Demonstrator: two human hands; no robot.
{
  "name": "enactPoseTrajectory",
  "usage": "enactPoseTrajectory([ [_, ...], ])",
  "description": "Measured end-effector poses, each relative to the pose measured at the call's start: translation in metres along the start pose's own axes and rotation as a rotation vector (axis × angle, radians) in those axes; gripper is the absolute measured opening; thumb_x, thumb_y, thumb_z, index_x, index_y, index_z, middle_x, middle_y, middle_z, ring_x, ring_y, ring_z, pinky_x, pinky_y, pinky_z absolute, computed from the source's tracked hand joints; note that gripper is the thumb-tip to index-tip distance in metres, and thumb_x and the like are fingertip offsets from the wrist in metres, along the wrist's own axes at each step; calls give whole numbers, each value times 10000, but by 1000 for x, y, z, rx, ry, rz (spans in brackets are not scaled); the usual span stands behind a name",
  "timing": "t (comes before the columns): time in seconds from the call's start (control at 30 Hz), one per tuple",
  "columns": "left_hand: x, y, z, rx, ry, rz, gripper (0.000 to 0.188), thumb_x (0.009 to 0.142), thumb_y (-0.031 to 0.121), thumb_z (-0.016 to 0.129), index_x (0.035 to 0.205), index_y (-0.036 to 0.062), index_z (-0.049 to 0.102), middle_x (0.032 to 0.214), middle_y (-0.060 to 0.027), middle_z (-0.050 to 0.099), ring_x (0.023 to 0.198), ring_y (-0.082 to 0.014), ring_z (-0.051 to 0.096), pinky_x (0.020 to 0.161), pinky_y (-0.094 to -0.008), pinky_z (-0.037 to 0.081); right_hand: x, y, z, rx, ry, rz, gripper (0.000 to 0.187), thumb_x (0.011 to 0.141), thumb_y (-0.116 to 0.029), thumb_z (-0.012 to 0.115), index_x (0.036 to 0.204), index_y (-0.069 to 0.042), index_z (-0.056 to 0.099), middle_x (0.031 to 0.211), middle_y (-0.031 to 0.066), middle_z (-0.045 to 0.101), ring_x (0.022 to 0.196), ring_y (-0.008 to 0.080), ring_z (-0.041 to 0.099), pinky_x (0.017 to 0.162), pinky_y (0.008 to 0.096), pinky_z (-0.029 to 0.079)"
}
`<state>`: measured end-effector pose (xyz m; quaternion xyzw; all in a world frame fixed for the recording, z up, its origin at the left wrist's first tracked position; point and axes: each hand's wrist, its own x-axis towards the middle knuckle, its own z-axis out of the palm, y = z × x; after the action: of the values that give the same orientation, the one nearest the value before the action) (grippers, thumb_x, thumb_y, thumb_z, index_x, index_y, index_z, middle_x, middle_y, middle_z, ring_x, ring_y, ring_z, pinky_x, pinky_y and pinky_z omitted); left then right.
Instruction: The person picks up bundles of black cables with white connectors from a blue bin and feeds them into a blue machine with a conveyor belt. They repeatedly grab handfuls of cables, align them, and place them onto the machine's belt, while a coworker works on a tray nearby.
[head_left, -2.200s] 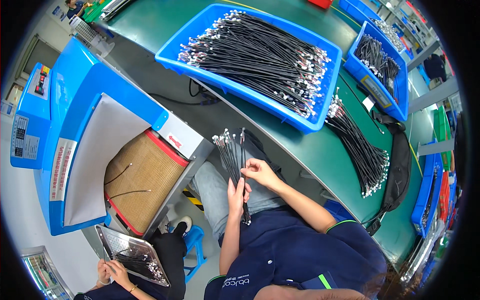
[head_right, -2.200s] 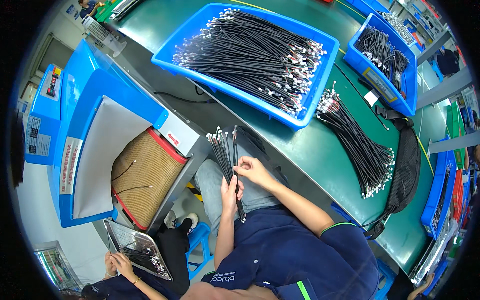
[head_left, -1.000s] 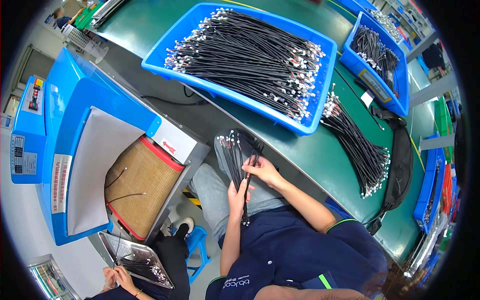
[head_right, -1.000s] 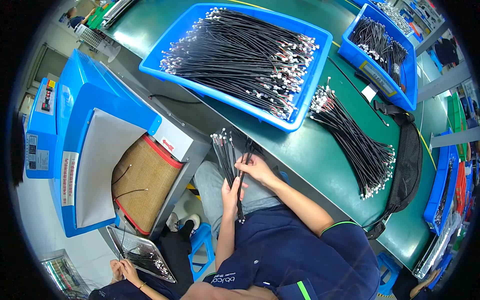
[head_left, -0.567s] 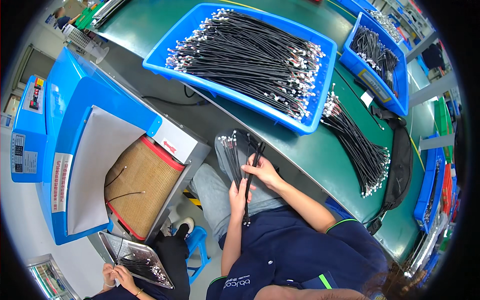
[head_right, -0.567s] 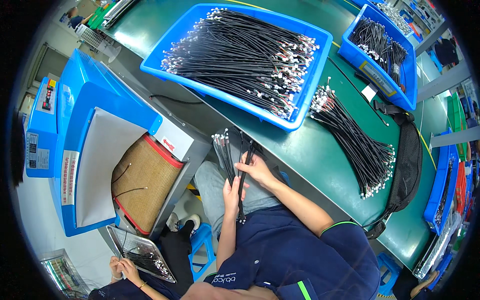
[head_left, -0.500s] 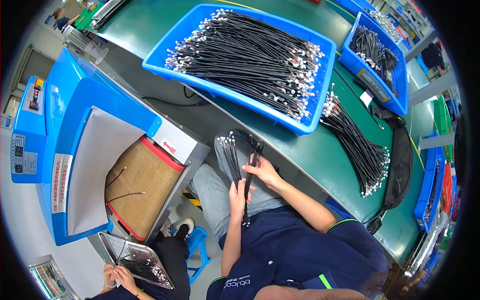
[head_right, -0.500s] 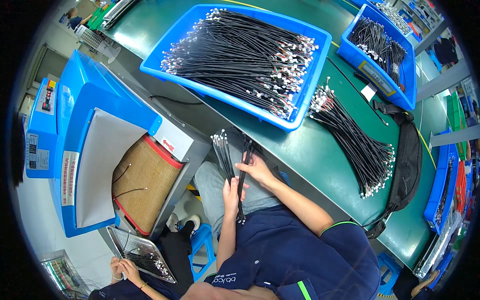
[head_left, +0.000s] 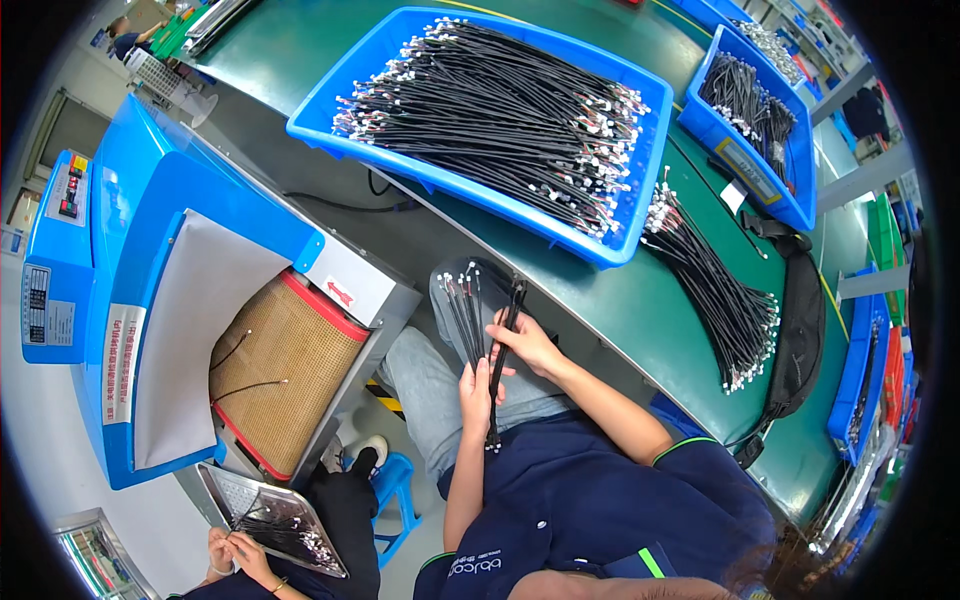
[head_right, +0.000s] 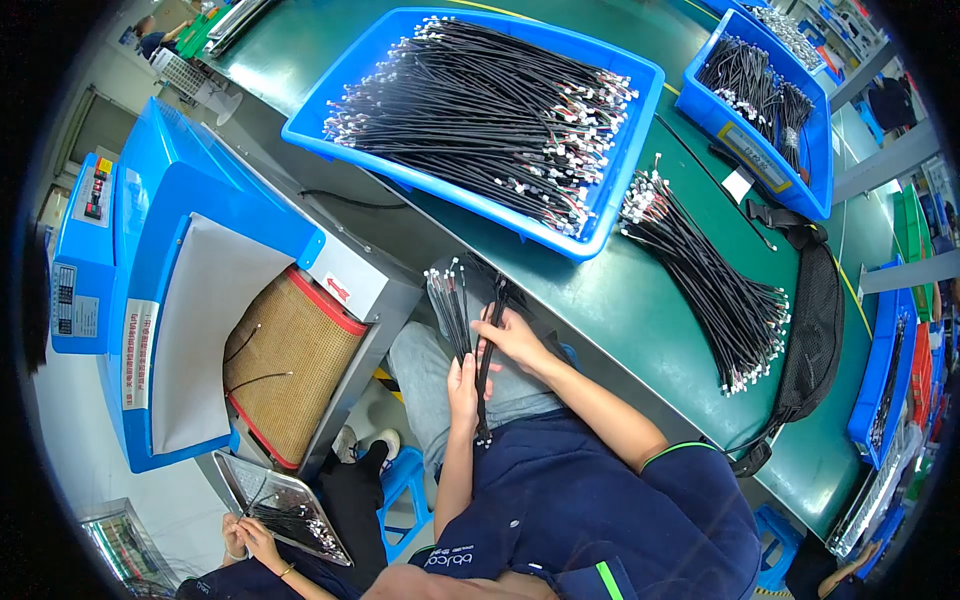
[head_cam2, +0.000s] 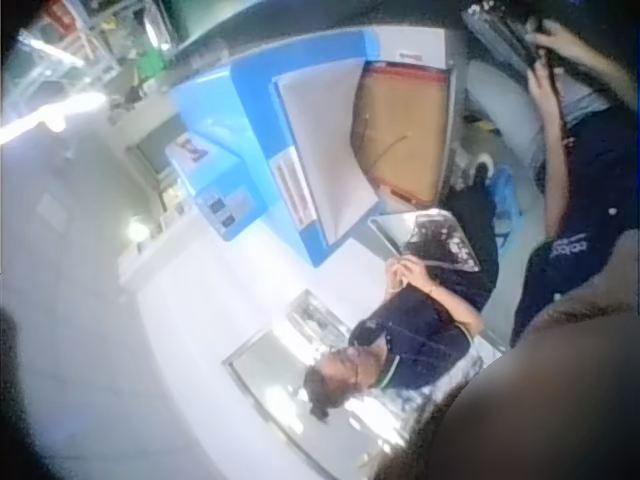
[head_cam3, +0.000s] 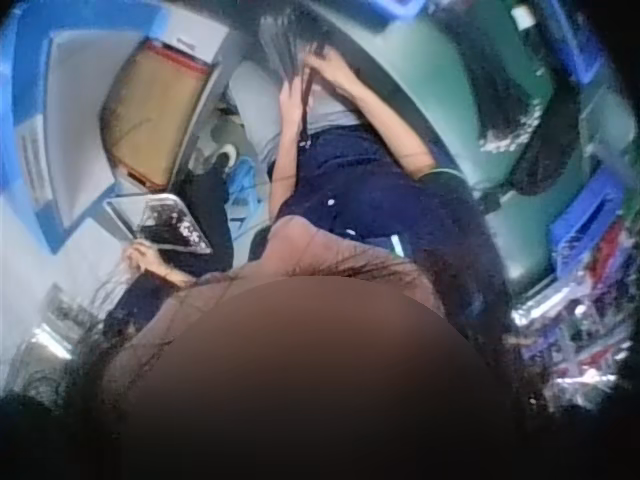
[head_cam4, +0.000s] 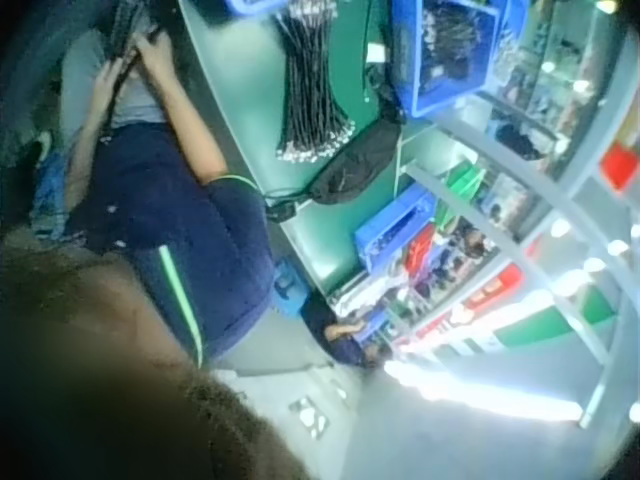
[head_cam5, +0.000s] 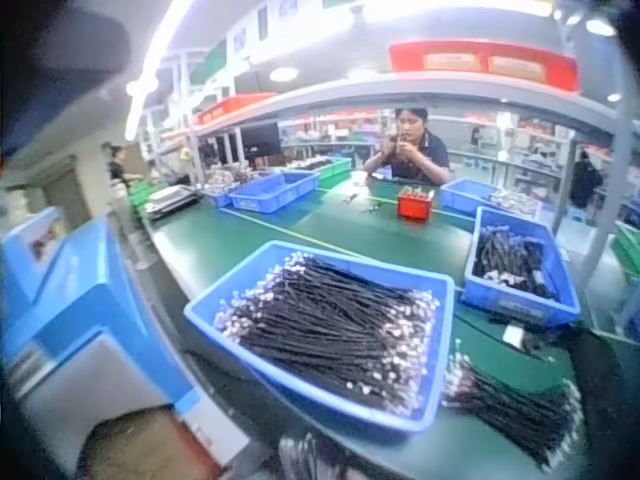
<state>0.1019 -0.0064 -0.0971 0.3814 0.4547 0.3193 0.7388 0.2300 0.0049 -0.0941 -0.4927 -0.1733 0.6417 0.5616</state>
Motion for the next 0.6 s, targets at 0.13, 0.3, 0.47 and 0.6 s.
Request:
enactPoseTrajectory([
  [0.13, 2, -6, -3, 44, -40, -7, 266, 891, 260, 332, 932, 31, 462, 696, -119, 581, 379, -58, 411, 330, -169, 314, 2, 0, -1, -123, 35, -69, 201, 706, -111, 638, 679, -96, 440, 618, -29, 482, 590, 54, 461, 540, 194, 364],
  [0.3, 1, -6, -1, 5, 13, 2, 270, 893, 265, 328, 938, 36, 462, 688, -114, 580, 378, -57, 410, 327, -165, 310, 1, -1, 2, -94, 130, -109, 256, 673, -121, 676, 661, -111, 420, 616, -51, 448, 565, 50, 414, 527, 190, 328],
  [0.47, 1, -7, -1, 12, 1, 2, 270, 894, 258, 325, 951, 33, 463, 690, -112, 581, 379, -54, 410, 326, -164, 309, 2, 3, -2, -217, 141, -147, 213, 683, -143, 669, 697, -82, 466, 648, -24, 479, 581, 61, 443, 552, 201, 364],
  [0.6, 1, -7, 0, 32, -30, 4, 275, 893, 260, 330, 962, 30, 465, 689, -111, 581, 380, -54, 412, 327, -166, 311, 0, -4, 2, -213, 60, -57, 187, 704, -156, 648, 715, -68, 483, 640, -10, 482, 575, 64, 438, 541, 204, 363],
])
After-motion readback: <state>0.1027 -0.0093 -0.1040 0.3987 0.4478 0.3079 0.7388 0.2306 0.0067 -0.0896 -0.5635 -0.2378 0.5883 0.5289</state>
